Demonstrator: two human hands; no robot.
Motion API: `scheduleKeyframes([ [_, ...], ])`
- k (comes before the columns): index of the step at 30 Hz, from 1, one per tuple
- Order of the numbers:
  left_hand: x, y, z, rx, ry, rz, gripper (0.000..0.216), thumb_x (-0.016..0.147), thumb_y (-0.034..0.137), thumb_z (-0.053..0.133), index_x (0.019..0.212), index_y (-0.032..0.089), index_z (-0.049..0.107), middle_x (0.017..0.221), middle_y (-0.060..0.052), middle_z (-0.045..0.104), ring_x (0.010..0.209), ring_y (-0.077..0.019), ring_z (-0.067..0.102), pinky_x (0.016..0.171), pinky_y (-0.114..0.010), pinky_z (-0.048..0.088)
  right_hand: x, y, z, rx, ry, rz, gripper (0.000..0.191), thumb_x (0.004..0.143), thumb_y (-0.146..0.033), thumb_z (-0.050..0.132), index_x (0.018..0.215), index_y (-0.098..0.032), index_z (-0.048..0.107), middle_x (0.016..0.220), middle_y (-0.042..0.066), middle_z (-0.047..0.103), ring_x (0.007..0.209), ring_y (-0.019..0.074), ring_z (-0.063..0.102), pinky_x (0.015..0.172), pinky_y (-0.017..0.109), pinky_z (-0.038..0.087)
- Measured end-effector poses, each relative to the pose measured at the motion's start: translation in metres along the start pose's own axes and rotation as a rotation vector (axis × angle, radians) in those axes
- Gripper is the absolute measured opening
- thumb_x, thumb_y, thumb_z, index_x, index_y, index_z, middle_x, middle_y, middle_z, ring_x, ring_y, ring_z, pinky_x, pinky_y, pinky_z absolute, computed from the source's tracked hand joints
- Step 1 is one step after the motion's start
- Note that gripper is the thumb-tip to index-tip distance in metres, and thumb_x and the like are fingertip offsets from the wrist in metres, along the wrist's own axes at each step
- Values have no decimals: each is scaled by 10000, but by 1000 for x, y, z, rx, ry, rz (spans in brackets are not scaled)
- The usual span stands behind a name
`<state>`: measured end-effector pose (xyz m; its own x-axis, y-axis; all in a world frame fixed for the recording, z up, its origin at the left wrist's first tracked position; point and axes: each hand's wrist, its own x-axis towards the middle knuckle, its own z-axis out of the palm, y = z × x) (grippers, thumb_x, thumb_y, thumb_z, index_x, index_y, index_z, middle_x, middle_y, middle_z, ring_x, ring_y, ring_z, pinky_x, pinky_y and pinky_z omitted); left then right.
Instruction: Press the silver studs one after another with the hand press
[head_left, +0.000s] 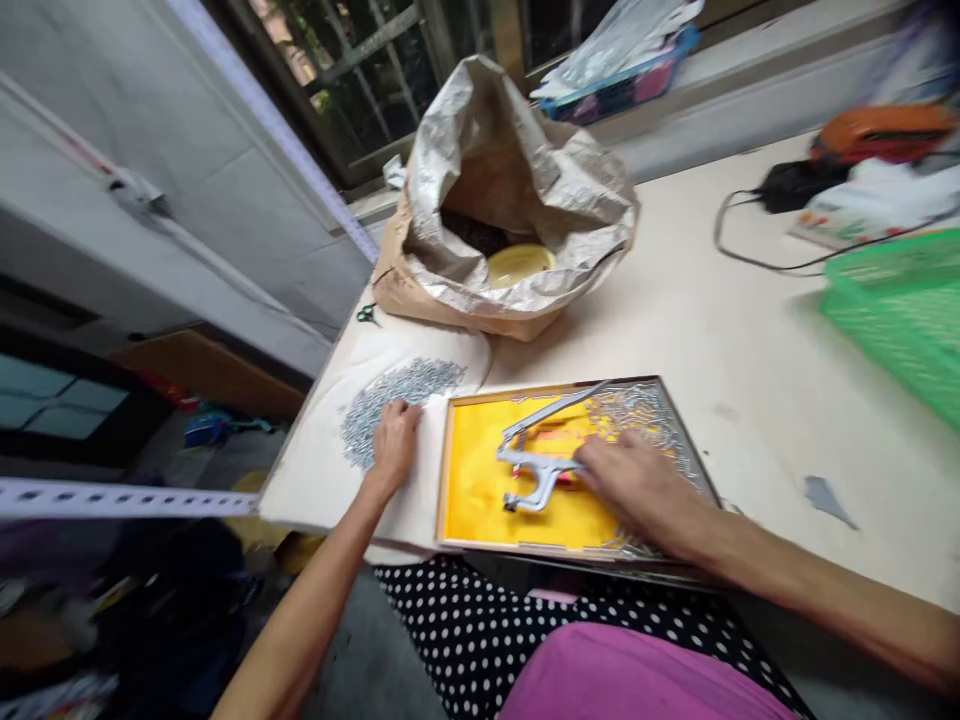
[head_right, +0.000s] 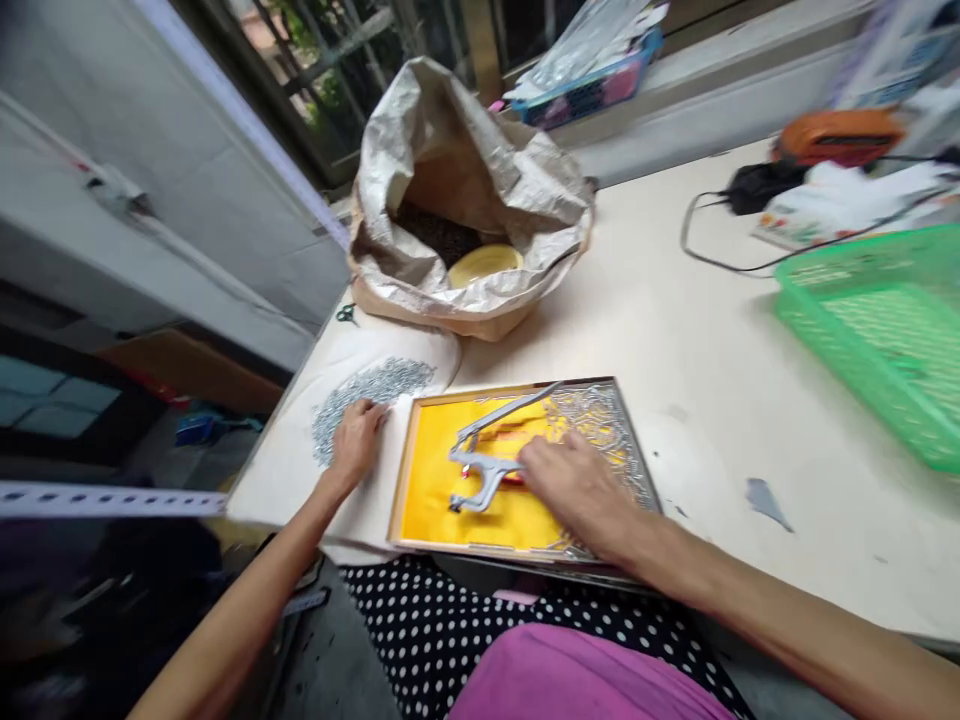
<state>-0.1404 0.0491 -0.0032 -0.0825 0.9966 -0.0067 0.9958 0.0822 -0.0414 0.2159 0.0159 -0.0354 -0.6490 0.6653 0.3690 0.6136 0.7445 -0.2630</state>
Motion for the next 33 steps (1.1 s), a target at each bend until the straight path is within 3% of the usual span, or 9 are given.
scheduleKeyframes([
  [3,12,-9,8,170,-58,197,301,947,160,366,951,189,665,1077,-132,629,1085,-296,507,822,-351,443,8,-18,17,90,-236,25,238,1001,-87,339,901,-216,512,856,4,597,735,169,512,813,367,389],
  [7,27,-21,14,186,-58,306,275,936,212,367,848,208,628,959,-123,638,1017,-308,528,779,-362,453,13,-31,23,111,-361,52,269,908,17,390,1012,-203,506,982,25,598,823,178,546,905,391,383],
  [10,33,-23,11,46,27,273,269,916,324,410,834,208,638,947,-116,663,1003,-305,562,798,-372,469,15,-34,13,69,-434,80,325,863,54,394,1043,-192,508,1067,56,595,875,196,556,895,385,397],
  [12,30,-17,4,-116,109,153,273,870,393,462,832,202,654,922,-106,691,944,-287,601,808,-369,480,15,-34,5,80,-481,103,324,881,49,369,1052,-188,510,1115,73,589,912,205,557,883,381,411],
  [15,7,7,-10,-471,100,-105,289,763,462,575,811,195,675,799,-59,714,744,-227,630,723,-327,496,12,-29,-1,180,-454,86,368,906,46,326,1133,-189,497,1193,84,574,1012,211,544,937,399,405],
  [17,-19,30,-18,-785,-31,-217,364,698,518,654,807,174,695,735,-37,700,634,-184,602,617,-286,481,7,-24,3,228,-387,59,443,880,67,325,1207,-194,472,1244,89,557,1099,220,511,996,430,374],
  [20,-60,65,-20,-1107,-263,-297,428,636,542,753,786,143,718,648,-18,665,547,-131,545,555,-250,458,0,-20,17,227,-318,12,396,897,34,340,1177,-207,482,1198,83,570,1041,223,512,952,420,387],
  [25,-98,90,-4,-1249,-342,-459,464,568,526,837,793,135,732,659,-23,696,561,-116,567,564,-229,466,-3,-24,30,74,-265,-27,255,936,-20,383,1062,-208,503,1032,61,589,838,193,515,751,338,382],
  [33,-104,92,3,-1170,-349,-449,389,613,512,796,731,145,741,703,-33,724,656,-149,624,653,-251,489,-3,-29,32,-43,-209,-69,221,926,-33,427,1042,-216,473,952,41,565,793,198,495,691,338,346],
])
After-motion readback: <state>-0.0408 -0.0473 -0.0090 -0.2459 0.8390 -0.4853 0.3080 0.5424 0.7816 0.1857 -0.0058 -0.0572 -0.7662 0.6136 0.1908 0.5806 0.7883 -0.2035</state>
